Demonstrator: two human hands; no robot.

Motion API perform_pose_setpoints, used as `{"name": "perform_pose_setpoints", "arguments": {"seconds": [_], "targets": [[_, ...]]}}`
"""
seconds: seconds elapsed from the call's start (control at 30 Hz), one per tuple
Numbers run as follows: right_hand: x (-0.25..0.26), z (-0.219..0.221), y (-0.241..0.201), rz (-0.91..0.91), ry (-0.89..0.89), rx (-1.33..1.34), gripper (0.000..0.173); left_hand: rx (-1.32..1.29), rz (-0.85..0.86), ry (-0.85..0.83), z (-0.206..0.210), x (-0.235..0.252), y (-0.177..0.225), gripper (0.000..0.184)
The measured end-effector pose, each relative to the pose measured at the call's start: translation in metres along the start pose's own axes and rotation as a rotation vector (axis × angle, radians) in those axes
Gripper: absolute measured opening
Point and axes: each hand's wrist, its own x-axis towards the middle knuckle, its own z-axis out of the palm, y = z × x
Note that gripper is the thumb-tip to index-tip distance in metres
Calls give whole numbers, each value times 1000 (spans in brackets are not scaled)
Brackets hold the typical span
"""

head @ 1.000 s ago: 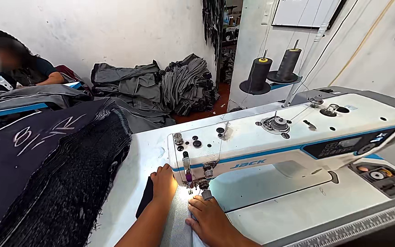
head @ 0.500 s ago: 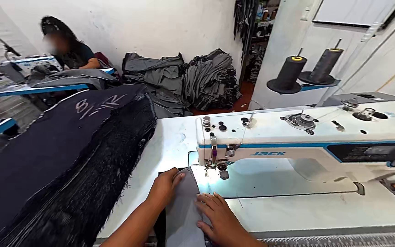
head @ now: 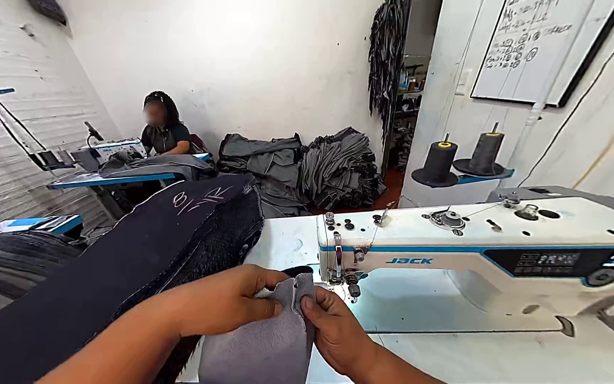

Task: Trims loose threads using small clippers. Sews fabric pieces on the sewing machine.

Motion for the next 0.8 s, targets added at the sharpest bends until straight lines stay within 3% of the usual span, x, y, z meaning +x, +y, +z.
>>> {"name": "perform_pose_setpoints", "arguments": {"seconds": [0.07, 0.13, 0.2, 0.33, 0.5, 0.6, 0.8], "targets": [[0, 10, -9, -49, 71, -140, 15, 217, 61, 161, 1, 0, 4, 26], [0, 16, -15, -71, 117, -284, 17, 379, 151, 407, 16, 7, 0, 42], [-3, 18, -18, -87, 136, -374, 19, 457, 200, 527, 27, 15, -3, 42], [-7, 13, -23, -113, 128, -445, 19, 421, 235, 409, 23, 10, -1, 30], [-8, 16, -33, -222, 167, -475, 14, 711, 478, 683, 33, 14, -4, 24], [-4, 17, -39, -304, 154, -526, 16, 839, 538, 743, 35, 13, 0, 28], [9, 29, -86, -665, 96, -771, 27, 911, 646, 887, 20, 3, 46, 27]]}}
